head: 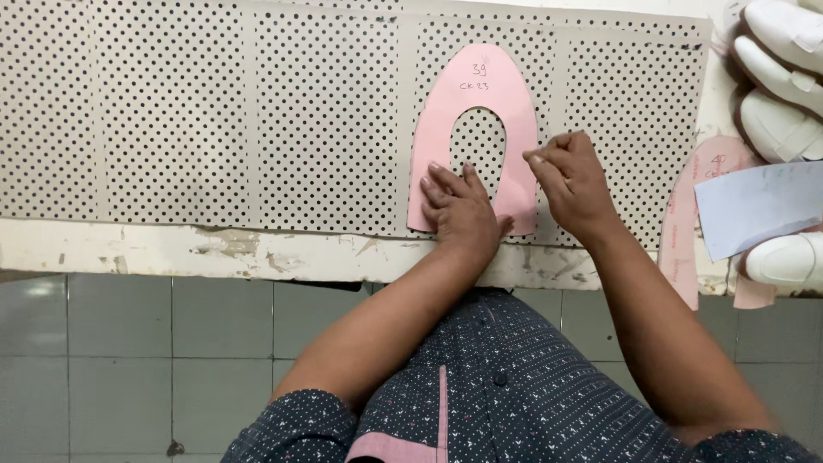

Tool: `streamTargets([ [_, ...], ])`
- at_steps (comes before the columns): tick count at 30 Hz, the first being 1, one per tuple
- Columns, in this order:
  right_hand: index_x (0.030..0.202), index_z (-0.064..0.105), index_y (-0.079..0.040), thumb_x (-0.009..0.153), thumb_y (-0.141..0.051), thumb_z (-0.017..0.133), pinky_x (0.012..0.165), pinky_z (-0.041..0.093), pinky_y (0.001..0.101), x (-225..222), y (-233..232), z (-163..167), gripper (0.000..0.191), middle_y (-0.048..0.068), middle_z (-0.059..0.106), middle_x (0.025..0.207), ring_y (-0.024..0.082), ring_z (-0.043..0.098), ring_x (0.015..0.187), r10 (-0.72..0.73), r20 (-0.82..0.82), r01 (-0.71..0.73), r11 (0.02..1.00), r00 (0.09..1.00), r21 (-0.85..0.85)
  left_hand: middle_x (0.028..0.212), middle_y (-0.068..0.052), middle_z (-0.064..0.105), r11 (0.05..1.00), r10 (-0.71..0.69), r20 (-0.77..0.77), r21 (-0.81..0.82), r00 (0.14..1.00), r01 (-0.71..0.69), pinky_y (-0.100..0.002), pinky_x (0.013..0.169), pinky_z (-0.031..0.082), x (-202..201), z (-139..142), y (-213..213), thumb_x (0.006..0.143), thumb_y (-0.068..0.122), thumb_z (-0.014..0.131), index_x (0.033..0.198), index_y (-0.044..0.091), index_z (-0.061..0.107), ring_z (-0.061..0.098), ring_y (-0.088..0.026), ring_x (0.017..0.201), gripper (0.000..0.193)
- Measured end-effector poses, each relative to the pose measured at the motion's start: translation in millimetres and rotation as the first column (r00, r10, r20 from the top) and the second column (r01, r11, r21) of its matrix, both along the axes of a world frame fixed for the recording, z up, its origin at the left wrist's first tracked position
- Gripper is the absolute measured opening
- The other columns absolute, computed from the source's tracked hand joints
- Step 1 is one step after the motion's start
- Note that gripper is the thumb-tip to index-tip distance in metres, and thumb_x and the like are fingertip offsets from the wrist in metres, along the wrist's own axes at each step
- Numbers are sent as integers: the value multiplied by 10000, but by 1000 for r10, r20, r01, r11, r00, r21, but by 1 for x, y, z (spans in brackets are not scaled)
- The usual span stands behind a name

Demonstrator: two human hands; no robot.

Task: The person repeatedly places and repositions a pink U-shaped shoe pattern on a perforated white work surface, aligning it with the surface pattern and adjusting its orientation multiple times. The person uses both hands to hold and move the pattern, occasionally flipping it over.

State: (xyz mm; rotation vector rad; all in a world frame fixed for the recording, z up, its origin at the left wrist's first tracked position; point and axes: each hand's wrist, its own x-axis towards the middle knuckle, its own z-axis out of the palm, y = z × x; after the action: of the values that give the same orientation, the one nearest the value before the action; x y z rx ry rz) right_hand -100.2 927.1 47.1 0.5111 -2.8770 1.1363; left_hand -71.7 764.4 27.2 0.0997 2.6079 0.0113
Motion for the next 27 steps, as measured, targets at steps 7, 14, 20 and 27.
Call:
streamTargets([
  [7,1118,711,-61,999,-215,632,839,531,372,0,-89,12,210,91,701,1031,247,679,925,303,234,-306,952,924,-24,1565,-409,177,997,26,-192,80,981,-11,-648,1120,339,20,-43,9,985,552,475,1593,5,194,234,-587,1420,864],
  [14,1056,761,-155,969,-353,621,1000,365,479,5,-128,-16,258,68,741,995,294,622,1033,485,271,-535,829,832,160,1576,-386,165,989,-14,-271,137,963,53,-651,1114,336,20,-59,4,1010,518,464,1586,98,185,230,-581,1423,766],
  [20,1022,772,-182,954,-354,640,1054,336,502,7,-136,-23,228,49,741,937,269,632,1017,482,258,-541,800,837,259,1584,-396,114,986,-28,-193,154,981,59,-662,1090,351,18,-52,-1,1009,543,457,1587,186,143,194,-607,1425,748],
  [27,959,766,-178,955,-253,644,1116,337,493,-19,-139,-19,143,-7,752,897,216,658,933,489,92,-491,810,867,321,1594,-409,53,987,-41,-81,154,996,54,-675,1061,368,11,-42,3,1008,572,448,1589,289,94,151,-638,1428,737],
])
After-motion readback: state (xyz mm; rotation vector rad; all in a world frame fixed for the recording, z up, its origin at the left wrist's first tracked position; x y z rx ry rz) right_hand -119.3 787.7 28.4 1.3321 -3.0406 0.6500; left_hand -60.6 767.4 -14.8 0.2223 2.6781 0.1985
